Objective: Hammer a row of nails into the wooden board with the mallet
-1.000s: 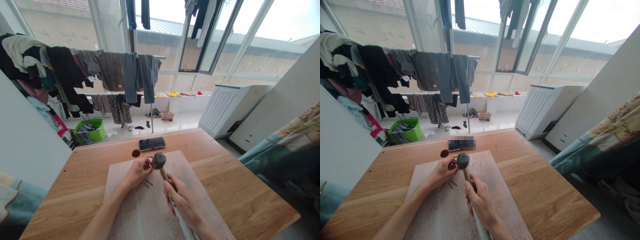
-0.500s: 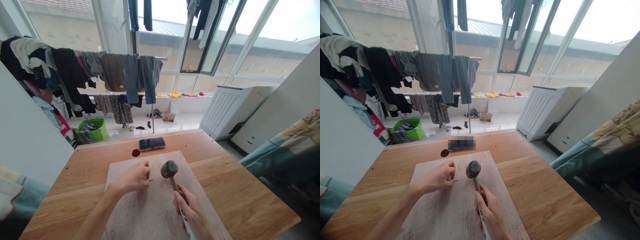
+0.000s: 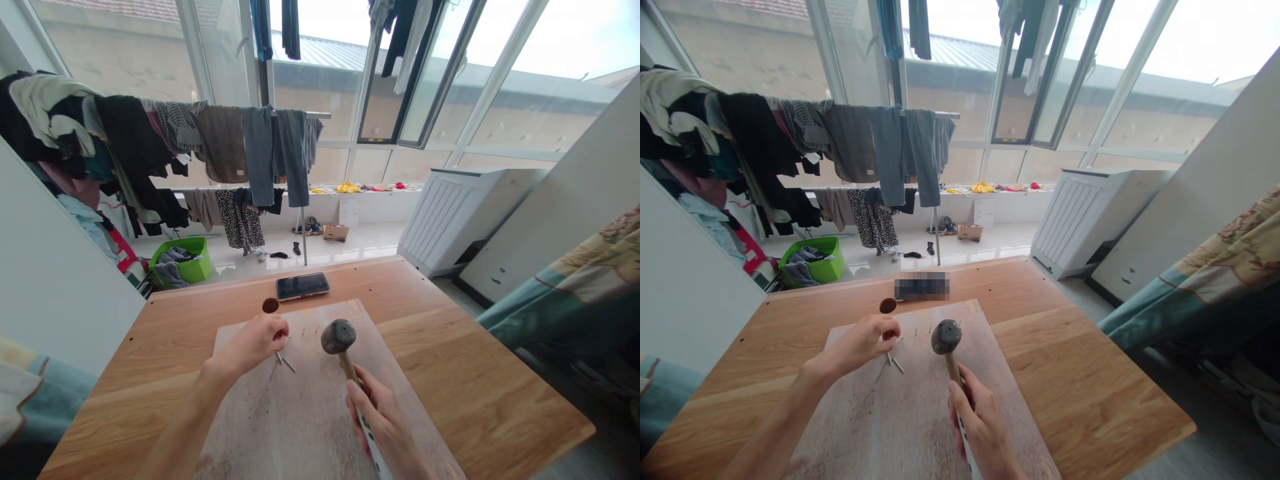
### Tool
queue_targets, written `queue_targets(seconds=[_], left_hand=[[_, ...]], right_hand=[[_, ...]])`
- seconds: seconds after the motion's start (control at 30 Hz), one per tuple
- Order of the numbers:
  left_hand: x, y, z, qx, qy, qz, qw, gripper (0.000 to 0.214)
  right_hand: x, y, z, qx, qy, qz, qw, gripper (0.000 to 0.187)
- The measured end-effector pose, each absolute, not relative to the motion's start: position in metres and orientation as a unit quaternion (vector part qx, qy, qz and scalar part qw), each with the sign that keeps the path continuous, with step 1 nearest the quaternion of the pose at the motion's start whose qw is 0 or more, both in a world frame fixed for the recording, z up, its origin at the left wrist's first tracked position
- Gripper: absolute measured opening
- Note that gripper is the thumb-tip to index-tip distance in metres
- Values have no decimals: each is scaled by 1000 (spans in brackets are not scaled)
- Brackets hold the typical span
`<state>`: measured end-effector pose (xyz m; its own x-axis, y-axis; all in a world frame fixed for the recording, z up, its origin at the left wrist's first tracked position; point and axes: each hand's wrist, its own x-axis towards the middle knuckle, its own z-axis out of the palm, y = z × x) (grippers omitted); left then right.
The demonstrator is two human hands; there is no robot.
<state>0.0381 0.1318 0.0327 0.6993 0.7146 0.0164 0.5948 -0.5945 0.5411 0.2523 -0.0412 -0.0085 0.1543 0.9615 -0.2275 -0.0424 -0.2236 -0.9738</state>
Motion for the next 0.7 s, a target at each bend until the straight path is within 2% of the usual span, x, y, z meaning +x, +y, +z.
queue_targets(seconds=[0.2,0.37,0.57,0.7], left_hand=[[37,131,32,898,366,106,218,19],[37,133,27,899,350,133,227,19],[44,138,1,846,331,237,346,25],[44,142,-11,804,353,258,403,31]], right_hand=[[251,-42,-7,-582,-401,515,484,62],[253,-42,-12,-582,-406,516,480,62],[256,-40,-17,-569,-423,521,476,55],[249,-34,-3,-564,-426,524,475,55]])
